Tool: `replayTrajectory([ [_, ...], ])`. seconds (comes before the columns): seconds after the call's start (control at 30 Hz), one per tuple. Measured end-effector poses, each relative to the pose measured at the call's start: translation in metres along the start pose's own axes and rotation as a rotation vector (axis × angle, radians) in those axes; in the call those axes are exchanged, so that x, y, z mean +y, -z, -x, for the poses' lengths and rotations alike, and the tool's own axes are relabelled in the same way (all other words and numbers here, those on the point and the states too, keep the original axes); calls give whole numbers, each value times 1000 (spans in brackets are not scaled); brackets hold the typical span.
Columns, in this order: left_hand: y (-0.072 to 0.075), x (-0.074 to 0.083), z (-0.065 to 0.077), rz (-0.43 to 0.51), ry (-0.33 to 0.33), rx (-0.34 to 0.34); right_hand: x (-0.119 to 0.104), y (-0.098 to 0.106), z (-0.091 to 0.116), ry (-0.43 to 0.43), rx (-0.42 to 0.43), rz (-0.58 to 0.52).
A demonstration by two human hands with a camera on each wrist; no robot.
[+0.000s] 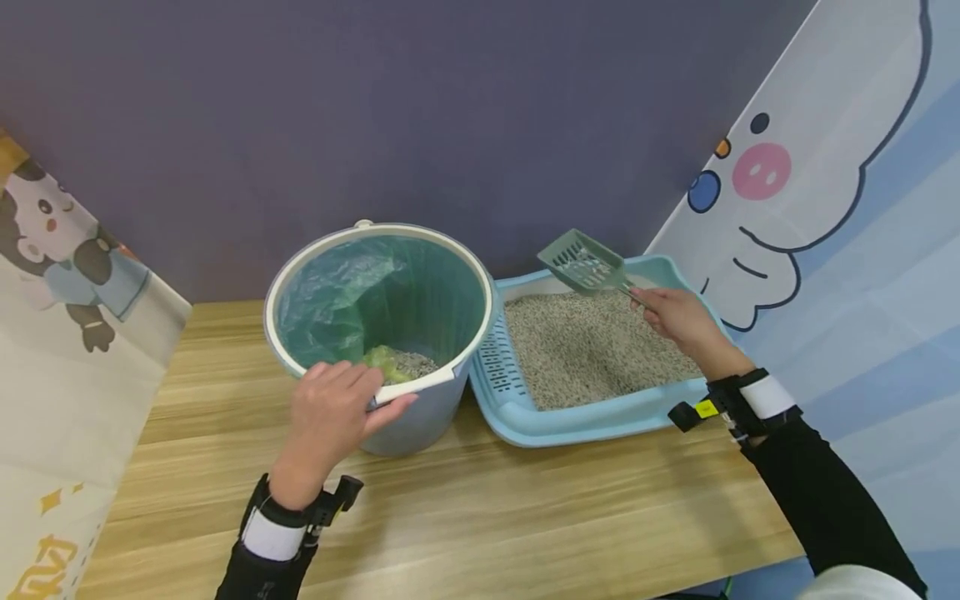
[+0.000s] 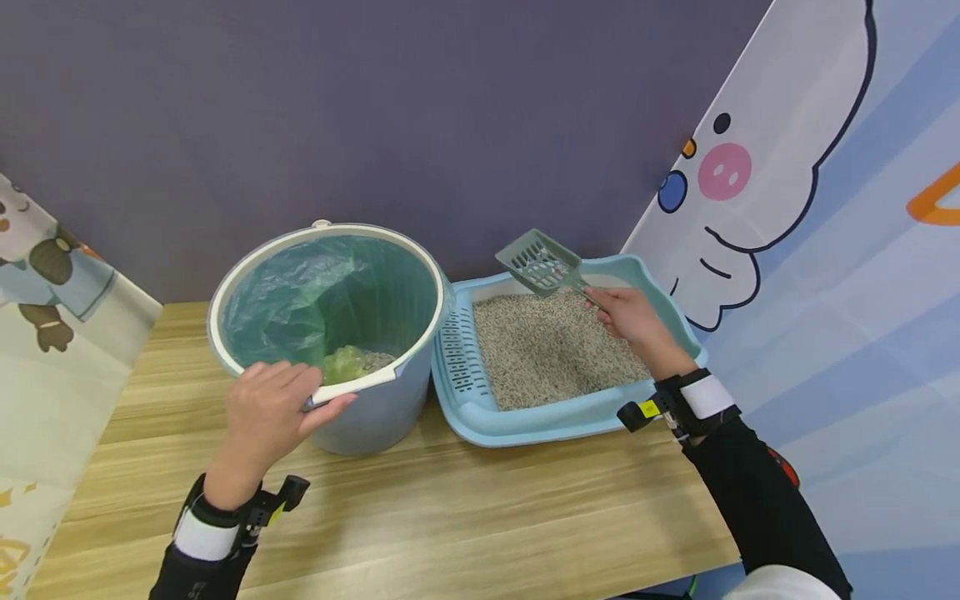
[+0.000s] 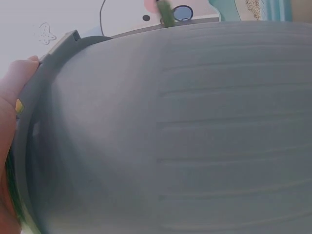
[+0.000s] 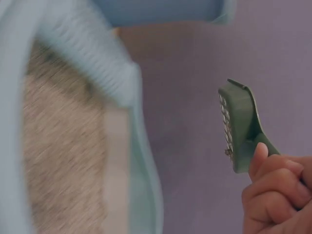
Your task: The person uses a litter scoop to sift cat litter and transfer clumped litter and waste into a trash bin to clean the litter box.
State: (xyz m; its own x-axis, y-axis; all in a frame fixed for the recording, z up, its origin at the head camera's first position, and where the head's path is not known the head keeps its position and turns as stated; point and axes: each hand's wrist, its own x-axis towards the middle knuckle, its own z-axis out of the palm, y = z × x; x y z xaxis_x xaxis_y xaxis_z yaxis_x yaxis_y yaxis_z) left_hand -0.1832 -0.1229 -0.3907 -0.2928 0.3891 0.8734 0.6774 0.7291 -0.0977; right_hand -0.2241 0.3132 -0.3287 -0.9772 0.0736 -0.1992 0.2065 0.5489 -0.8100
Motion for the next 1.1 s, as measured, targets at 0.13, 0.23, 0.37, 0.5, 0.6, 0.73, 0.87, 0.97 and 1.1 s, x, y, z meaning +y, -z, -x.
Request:
replayTrajectory([
  [0.13,0,-1,0,2,-1,-5,-45,-16,1,105,-2,-117],
  [0.23,1,-1,0,2,-2,-9,-82,-39,5,210,27,-60],
  [0.37,1,0,1,0,-6,-10,-111,-74,12,557,122,298],
  [0.5,-1,1,0,6,-5,-13,-113,-101,11,1068,388,803],
  [0.6,-1,1,0,11,2,-14,-107,-111,5,1349,575,1031],
  [0.73,-2,1,0,18,6,-15,-101,-113,-1,1505,651,1096],
  [0.87,-1,1,0,23,6,-14,-98,-110,0,1504,687,1055],
  [0.97,0,1,0,21,5,-8,-96,-102,1,1373,729,977],
  [1.1,1,1,-1,15,4,-4,-93,-79,0,1041,669,766],
])
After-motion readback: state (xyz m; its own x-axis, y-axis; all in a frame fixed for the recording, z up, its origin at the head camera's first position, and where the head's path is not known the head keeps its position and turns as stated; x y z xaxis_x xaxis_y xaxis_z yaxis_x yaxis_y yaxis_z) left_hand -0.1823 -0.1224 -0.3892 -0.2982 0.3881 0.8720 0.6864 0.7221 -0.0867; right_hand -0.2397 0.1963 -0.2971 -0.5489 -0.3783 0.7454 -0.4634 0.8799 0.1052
